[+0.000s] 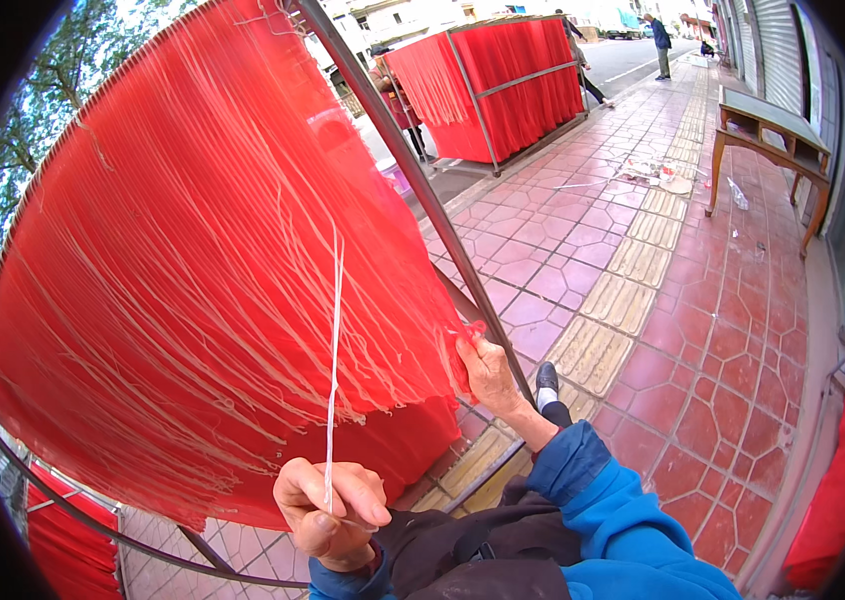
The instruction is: The person repairs a red fishing net by hand, repeatedly pulling loose white threads, tying knots, and securing the net to a metal frame. The hands work continuously on different sections of the net throughout the clip.
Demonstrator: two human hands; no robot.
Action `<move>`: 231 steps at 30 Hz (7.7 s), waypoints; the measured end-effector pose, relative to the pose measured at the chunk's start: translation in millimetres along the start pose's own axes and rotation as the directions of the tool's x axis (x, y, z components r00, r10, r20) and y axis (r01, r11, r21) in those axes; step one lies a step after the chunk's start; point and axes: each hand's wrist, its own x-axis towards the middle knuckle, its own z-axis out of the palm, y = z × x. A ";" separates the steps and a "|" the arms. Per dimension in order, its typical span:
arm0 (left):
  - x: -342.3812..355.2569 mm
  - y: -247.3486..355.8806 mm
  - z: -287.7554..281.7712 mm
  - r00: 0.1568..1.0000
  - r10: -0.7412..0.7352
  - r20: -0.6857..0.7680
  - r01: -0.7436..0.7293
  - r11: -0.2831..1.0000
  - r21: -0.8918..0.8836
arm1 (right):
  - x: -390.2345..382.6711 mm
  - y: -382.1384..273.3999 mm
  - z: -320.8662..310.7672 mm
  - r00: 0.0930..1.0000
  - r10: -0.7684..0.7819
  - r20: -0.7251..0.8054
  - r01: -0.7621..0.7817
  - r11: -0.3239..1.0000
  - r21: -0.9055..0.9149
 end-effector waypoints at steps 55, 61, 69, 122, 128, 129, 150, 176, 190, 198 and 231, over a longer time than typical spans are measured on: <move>-41.0 -123.9 -87.5 0.849 -0.447 -0.280 0.409 0.893 -0.186 | -1.6 -8.9 -3.5 0.995 0.056 0.084 -0.060 0.997 0.042; -45.1 -143.5 -109.1 0.833 -0.466 -0.300 0.417 0.883 -0.216 | -5.2 -11.2 -5.5 0.991 0.083 0.103 -0.087 0.996 0.033; -62.4 -153.9 -126.9 0.555 -0.761 -0.335 0.750 0.632 -0.193 | -4.5 -10.2 -3.5 0.990 0.104 0.096 -0.111 0.991 0.072; 104.1 -49.5 -55.2 0.943 0.064 -0.326 -0.001 0.981 0.192 | -7.0 6.9 0.2 0.993 0.103 0.065 -0.115 0.967 0.229; 98.1 -41.9 -60.2 0.935 0.139 -0.325 -0.051 0.963 0.265 | -7.1 13.4 2.7 0.992 0.102 0.069 -0.112 0.980 0.163; 98.6 -41.0 -60.3 0.944 0.158 -0.290 -0.071 0.955 0.290 | -7.0 14.4 2.4 0.997 0.050 0.062 -0.059 0.986 0.157; 61.5 -39.8 -47.2 0.951 0.195 -0.241 -0.052 0.866 0.498 | -7.0 16.8 -6.2 0.972 0.179 0.153 -0.199 0.972 0.126; 13.0 -65.3 -60.9 0.859 -0.206 -0.469 0.257 0.965 0.047 | -10.5 9.8 0.5 0.988 0.143 0.058 -0.152 0.970 0.192; -19.4 -80.7 -50.8 0.812 -0.117 -0.571 0.344 0.888 0.307 | -9.4 4.6 -0.4 0.993 0.100 0.065 -0.107 0.988 0.110; -37.5 -91.0 -56.4 0.834 -0.224 -0.504 0.413 0.859 0.303 | -9.2 6.6 -0.2 0.991 0.112 0.071 -0.121 0.983 0.135; 43.1 -114.9 -95.1 0.872 0.482 -0.085 0.148 -0.094 0.984 | -7.6 0.0 -3.1 0.980 0.169 0.106 -0.182 0.975 0.129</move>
